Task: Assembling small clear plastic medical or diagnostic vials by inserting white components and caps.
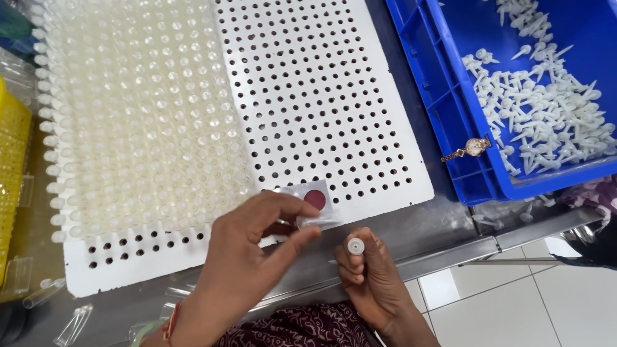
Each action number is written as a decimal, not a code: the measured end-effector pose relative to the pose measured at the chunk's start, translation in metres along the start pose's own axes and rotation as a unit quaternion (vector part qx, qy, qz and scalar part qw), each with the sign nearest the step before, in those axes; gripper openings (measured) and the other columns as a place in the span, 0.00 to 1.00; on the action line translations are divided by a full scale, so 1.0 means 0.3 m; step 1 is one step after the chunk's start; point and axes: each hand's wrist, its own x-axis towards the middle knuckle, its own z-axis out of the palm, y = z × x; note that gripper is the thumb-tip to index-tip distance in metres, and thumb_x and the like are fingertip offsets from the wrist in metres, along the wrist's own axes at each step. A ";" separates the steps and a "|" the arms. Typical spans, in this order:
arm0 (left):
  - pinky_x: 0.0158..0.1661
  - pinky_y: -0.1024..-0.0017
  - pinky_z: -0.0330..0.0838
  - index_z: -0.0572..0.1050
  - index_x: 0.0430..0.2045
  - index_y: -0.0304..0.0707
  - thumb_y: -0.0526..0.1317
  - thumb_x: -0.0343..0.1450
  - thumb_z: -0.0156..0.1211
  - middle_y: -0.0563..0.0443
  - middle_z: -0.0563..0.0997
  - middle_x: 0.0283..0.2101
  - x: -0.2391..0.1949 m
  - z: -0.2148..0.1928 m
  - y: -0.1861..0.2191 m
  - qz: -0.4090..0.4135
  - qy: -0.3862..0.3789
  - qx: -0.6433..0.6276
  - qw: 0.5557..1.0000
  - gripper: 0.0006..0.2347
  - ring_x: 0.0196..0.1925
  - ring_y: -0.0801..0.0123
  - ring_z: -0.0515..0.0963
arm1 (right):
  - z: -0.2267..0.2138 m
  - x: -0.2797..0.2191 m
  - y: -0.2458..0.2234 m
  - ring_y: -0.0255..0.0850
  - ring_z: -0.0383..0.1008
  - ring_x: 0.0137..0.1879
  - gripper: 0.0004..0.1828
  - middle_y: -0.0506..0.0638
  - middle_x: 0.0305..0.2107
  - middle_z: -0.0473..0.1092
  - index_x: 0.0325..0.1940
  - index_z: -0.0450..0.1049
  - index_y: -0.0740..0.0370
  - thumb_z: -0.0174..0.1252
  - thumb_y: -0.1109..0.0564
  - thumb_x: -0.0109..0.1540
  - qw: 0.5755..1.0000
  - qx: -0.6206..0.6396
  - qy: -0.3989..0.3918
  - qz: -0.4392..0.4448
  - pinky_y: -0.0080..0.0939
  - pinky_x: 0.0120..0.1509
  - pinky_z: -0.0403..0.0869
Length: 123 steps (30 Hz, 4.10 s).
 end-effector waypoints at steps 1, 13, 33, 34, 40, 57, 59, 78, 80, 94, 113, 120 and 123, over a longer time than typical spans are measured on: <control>0.40 0.75 0.82 0.83 0.37 0.39 0.40 0.67 0.68 0.52 0.85 0.40 0.004 0.010 0.007 -0.044 -0.029 -0.050 0.997 0.09 0.38 0.73 0.88 | -0.001 0.000 -0.005 0.28 0.64 0.26 0.16 0.45 0.21 0.68 0.36 0.73 0.62 0.64 0.47 0.65 1.000 -0.021 0.011 -0.012 0.26 0.28 0.67; 0.38 0.71 0.79 0.82 0.35 0.39 0.38 0.65 0.66 0.52 0.82 0.33 0.037 -0.010 0.010 -0.024 -0.073 -0.025 0.997 0.08 0.34 0.70 0.82 | 0.010 0.021 -0.044 0.29 0.66 0.31 0.14 0.44 0.25 0.69 0.38 0.75 0.60 0.67 0.48 0.61 0.996 -0.067 0.040 -0.036 0.28 0.34 0.69; 0.30 0.76 0.78 0.82 0.31 0.36 0.39 0.65 0.71 0.50 0.88 0.27 0.036 0.002 -0.055 -0.164 -0.080 -0.055 0.982 0.07 0.28 0.76 0.85 | 0.020 0.032 0.007 0.34 0.73 0.32 0.08 0.50 0.29 0.75 0.39 0.79 0.66 0.69 0.61 0.58 0.975 -0.191 0.053 -0.100 0.32 0.35 0.74; 0.31 0.76 0.78 0.81 0.32 0.33 0.38 0.68 0.70 0.48 0.87 0.29 0.018 0.010 -0.075 -0.164 -0.079 -0.140 0.973 0.07 0.30 0.75 0.83 | 0.020 0.033 0.010 0.34 0.74 0.32 0.08 0.51 0.30 0.76 0.39 0.79 0.67 0.69 0.61 0.58 0.975 -0.195 0.039 -0.096 0.33 0.35 0.75; 0.33 0.73 0.81 0.82 0.35 0.37 0.40 0.67 0.69 0.50 0.90 0.34 -0.085 0.015 -0.078 -0.142 -0.053 -0.080 0.985 0.09 0.34 0.76 0.88 | 0.028 0.031 -0.008 0.35 0.75 0.31 0.08 0.54 0.28 0.76 0.39 0.79 0.69 0.68 0.63 0.59 0.977 -0.209 0.024 -0.043 0.33 0.34 0.76; 0.45 0.72 0.81 0.81 0.34 0.39 0.38 0.66 0.69 0.51 0.89 0.35 -0.158 -0.058 -0.095 -0.199 -0.025 -0.067 0.977 0.07 0.40 0.73 0.91 | 0.063 0.047 0.049 0.34 0.75 0.30 0.07 0.53 0.29 0.77 0.40 0.79 0.70 0.66 0.64 0.60 0.958 -0.285 0.003 0.037 0.31 0.33 0.75; 0.40 0.67 0.86 0.81 0.31 0.31 0.37 0.67 0.70 0.42 0.90 0.35 -0.174 -0.070 -0.117 -0.184 -0.046 -0.215 0.958 0.07 0.37 0.62 0.88 | 0.068 0.047 0.061 0.33 0.74 0.29 0.07 0.53 0.28 0.76 0.39 0.79 0.69 0.66 0.63 0.60 0.969 -0.239 0.005 0.065 0.29 0.31 0.74; 0.43 0.68 0.83 0.79 0.31 0.31 0.34 0.67 0.70 0.39 0.86 0.37 -0.323 -0.054 -0.220 -0.174 0.018 -0.350 0.920 0.06 0.40 0.66 0.86 | 0.002 0.045 0.140 0.33 0.74 0.26 0.07 0.54 0.26 0.76 0.40 0.78 0.71 0.64 0.64 0.60 0.948 -0.277 0.012 0.155 0.30 0.29 0.74; 0.41 0.73 0.82 0.79 0.29 0.36 0.38 0.67 0.73 0.46 0.88 0.36 -0.338 -0.040 -0.227 0.052 0.091 0.013 0.994 0.07 0.41 0.69 0.89 | -0.007 0.052 0.156 0.32 0.74 0.26 0.07 0.53 0.25 0.76 0.40 0.78 0.71 0.65 0.64 0.59 0.951 -0.274 0.022 0.144 0.29 0.28 0.74; 0.34 0.71 0.79 0.80 0.34 0.38 0.40 0.67 0.69 0.51 0.86 0.33 -0.276 -0.393 -0.198 -0.110 0.227 0.154 0.955 0.08 0.31 0.71 0.86 | -0.073 0.053 0.142 0.28 0.53 0.15 0.15 0.42 0.14 0.60 0.45 0.71 0.72 0.52 0.53 0.71 0.972 -0.143 -0.109 0.154 0.31 0.15 0.53; 0.34 0.68 0.78 0.81 0.41 0.39 0.38 0.67 0.69 0.46 0.84 0.37 -0.239 -0.365 -0.226 -0.109 0.242 0.247 0.932 0.11 0.32 0.64 0.85 | 0.008 0.039 0.149 0.39 0.80 0.44 0.18 0.60 0.48 0.72 0.50 0.69 0.60 0.61 0.65 0.58 0.973 -0.154 0.106 0.136 0.36 0.49 0.82; 0.41 0.61 0.76 0.81 0.34 0.44 0.41 0.65 0.68 0.52 0.83 0.40 -0.323 -0.169 -0.286 -0.041 -0.103 0.274 0.955 0.07 0.43 0.59 0.82 | 0.020 0.030 0.128 0.36 0.79 0.38 0.18 0.59 0.43 0.75 0.52 0.70 0.63 0.63 0.61 0.59 0.977 -0.136 0.096 0.131 0.34 0.42 0.82; 0.41 0.60 0.75 0.79 0.40 0.46 0.40 0.67 0.65 0.51 0.80 0.41 -0.311 -0.126 -0.302 -0.126 -0.165 0.283 0.936 0.09 0.45 0.59 0.80 | 0.051 0.024 0.120 0.35 0.77 0.35 0.19 0.57 0.38 0.76 0.54 0.71 0.66 0.61 0.59 0.60 0.977 -0.144 0.104 0.119 0.33 0.38 0.81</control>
